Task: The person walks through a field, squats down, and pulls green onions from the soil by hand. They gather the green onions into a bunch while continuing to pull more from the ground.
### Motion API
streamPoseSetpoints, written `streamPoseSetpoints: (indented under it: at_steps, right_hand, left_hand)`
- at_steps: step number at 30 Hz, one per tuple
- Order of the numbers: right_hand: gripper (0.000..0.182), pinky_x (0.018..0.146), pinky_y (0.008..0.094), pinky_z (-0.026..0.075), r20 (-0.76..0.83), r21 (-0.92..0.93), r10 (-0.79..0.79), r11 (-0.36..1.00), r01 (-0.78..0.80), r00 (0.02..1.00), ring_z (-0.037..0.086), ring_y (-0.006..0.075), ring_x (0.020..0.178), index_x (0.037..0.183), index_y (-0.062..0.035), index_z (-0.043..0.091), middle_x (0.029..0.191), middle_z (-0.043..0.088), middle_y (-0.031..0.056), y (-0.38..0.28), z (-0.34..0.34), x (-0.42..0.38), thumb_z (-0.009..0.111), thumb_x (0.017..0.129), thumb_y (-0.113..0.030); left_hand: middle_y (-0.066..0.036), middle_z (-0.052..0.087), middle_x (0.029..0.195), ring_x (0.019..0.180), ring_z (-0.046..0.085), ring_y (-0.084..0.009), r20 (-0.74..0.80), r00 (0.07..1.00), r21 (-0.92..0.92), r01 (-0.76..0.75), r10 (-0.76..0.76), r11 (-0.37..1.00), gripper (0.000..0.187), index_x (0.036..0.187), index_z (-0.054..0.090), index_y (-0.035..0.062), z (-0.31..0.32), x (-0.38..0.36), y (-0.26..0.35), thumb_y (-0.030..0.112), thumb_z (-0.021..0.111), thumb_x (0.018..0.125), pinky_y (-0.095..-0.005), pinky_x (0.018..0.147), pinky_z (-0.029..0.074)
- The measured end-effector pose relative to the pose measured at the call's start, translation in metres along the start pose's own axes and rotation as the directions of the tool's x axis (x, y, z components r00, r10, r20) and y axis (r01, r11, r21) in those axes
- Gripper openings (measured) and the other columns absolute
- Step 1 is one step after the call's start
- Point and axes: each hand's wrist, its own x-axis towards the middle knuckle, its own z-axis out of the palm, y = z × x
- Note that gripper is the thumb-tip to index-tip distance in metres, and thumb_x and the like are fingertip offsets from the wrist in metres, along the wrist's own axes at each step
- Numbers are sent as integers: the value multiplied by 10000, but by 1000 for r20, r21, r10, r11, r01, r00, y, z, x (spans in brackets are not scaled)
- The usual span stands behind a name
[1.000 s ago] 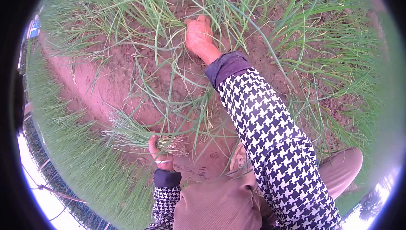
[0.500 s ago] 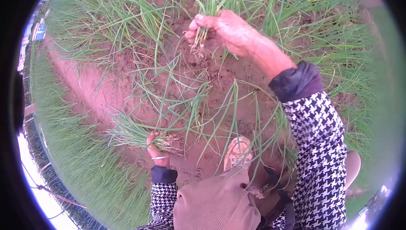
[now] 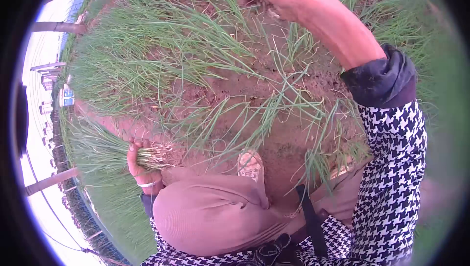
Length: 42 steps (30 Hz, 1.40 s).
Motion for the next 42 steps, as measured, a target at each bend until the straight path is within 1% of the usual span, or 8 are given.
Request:
streamPoseSetpoints:
  at_steps: [6,18,21,25,29,33,34,42]
  right_hand:
    - [323,721,425,439,353,21,-354,928,371,866,550,362,720,823,109,543,796,569,271,-96,-179,-252,415,815,-188]
    - [291,797,456,432,233,-604,-554,561,566,799,534,263,904,867,-1,636,834,613,151,-16,-146,-236,525,792,-260]
    - [287,788,433,435,289,-571,-463,619,540,838,529,255,907,871,-3,633,874,599,150,29,-88,-168,526,801,-260]
    - [281,778,402,438,396,-439,-200,816,375,896,524,244,912,876,-7,631,926,581,149,118,40,-6,526,812,-260]
    - [276,767,371,442,456,-265,141,964,-17,879,518,234,917,880,-11,628,979,563,147,109,131,90,527,824,-261]
    - [281,659,247,484,281,-408,285,900,-155,916,557,89,724,1035,-46,594,807,615,20,114,172,69,483,916,-275]
    - [261,648,241,484,234,-471,330,861,-191,915,561,89,726,1016,-44,600,809,618,22,129,174,84,491,912,-256]
    - [253,598,219,480,-4,-595,642,615,-517,767,577,78,672,1004,-32,597,821,627,21,210,297,276,523,898,-250]
  left_hand:
    - [-97,562,1134,1022,559,-210,271,951,249,79,-148,965,341,1188,476,44,343,-241,-10,215,517,895,-363,845,489]
    - [-64,570,1156,1062,550,-179,598,773,144,153,-209,978,328,1130,551,54,376,-182,-60,273,556,886,-370,945,424]
    - [-60,585,1126,1040,558,-177,759,593,55,356,-271,933,276,1092,576,64,308,-71,-90,240,559,880,-367,940,423]
    - [-81,555,1198,1148,492,-218,185,966,13,180,-180,984,308,1160,546,59,186,126,-146,211,478,901,-400,992,381]
    - [-142,586,1116,1062,537,-254,707,650,-37,428,-279,903,234,1042,581,37,34,313,-69,178,532,863,-423,949,416]
    - [-74,603,886,929,580,-247,240,970,-43,50,-38,998,199,975,578,33,-55,292,43,169,573,829,-398,836,477]
    - [-52,598,866,884,581,-233,408,910,-131,135,-71,982,176,952,579,56,-104,319,46,178,579,825,-397,792,490]
    - [-3,605,801,726,578,-182,-413,856,-37,325,-310,945,173,823,581,126,-462,530,-22,276,646,765,-381,640,496]
